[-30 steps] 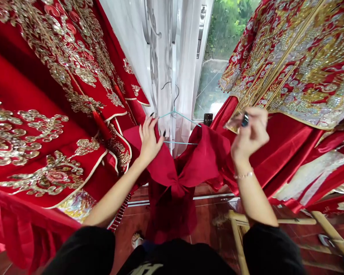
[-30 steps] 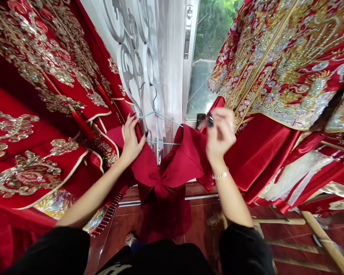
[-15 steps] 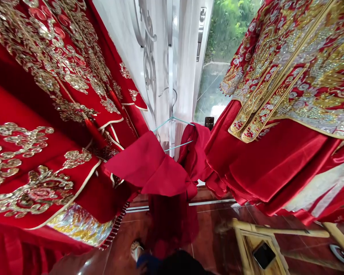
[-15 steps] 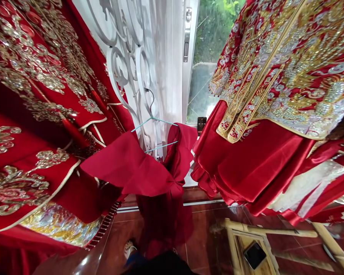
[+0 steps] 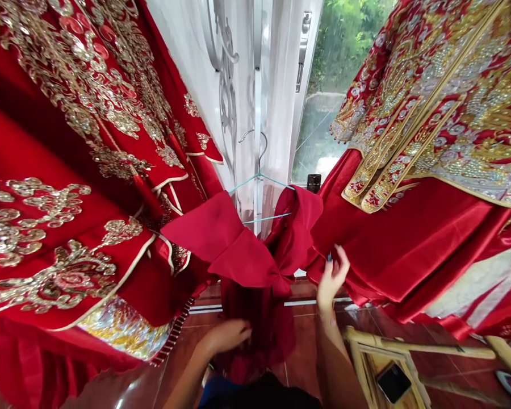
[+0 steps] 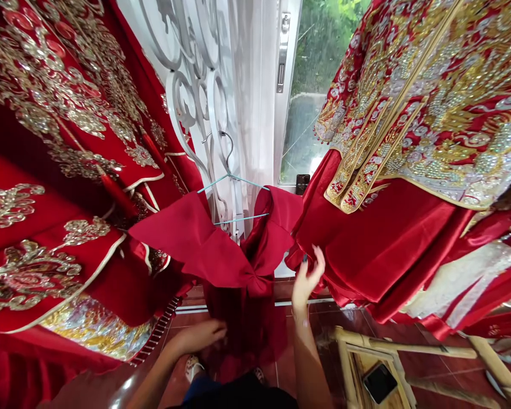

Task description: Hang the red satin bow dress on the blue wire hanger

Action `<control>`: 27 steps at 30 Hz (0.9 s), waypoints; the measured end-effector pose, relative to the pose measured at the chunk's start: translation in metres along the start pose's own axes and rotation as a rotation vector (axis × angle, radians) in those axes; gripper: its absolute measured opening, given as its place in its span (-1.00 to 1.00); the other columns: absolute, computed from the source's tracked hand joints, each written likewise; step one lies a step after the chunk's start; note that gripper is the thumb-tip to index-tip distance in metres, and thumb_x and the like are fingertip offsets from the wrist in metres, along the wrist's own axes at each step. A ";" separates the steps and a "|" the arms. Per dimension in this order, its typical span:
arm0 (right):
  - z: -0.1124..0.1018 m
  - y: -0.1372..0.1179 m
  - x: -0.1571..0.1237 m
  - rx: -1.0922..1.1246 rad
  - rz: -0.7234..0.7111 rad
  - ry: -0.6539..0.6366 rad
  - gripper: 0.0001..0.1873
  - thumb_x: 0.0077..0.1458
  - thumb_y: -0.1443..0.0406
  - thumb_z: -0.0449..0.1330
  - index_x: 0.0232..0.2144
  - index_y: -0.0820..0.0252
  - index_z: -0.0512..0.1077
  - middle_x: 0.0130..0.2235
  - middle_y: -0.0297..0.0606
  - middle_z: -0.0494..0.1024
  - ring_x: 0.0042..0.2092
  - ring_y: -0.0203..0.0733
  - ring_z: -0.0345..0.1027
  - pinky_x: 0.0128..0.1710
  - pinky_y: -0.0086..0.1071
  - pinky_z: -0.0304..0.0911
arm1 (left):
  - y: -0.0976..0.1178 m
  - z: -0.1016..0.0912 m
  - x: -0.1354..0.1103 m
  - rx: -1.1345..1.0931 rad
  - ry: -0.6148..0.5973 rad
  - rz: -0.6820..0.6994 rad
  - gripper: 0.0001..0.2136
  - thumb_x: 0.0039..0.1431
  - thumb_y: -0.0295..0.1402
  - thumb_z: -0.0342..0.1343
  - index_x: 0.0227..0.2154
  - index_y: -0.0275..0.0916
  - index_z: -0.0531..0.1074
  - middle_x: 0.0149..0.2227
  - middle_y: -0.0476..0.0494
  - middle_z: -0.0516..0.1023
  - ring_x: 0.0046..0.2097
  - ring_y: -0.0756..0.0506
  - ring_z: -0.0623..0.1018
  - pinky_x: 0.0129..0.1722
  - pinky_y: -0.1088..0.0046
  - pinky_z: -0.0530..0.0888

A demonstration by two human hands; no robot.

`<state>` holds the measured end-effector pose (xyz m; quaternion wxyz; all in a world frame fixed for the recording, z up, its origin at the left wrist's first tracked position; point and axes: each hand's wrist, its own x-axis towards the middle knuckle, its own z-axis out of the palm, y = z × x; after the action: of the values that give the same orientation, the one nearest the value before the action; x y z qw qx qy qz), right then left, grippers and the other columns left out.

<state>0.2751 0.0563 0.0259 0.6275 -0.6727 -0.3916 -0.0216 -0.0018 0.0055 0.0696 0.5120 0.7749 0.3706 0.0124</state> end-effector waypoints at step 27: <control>0.051 -0.095 0.113 -0.147 -0.379 -0.388 -0.43 0.09 0.25 0.20 0.17 0.21 0.31 0.12 0.01 0.36 0.18 0.10 0.26 0.21 -0.01 0.23 | 0.091 -0.141 0.024 0.623 1.500 0.175 -0.24 0.04 -0.62 -0.05 0.38 -0.28 0.09 0.27 -0.36 0.35 0.30 -0.32 0.33 0.37 -0.10 0.15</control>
<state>0.2777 0.1477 0.1527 0.4753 -0.6226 -0.6205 -0.0379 0.0109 0.1121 0.2013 -0.1141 0.6933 0.5394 0.4640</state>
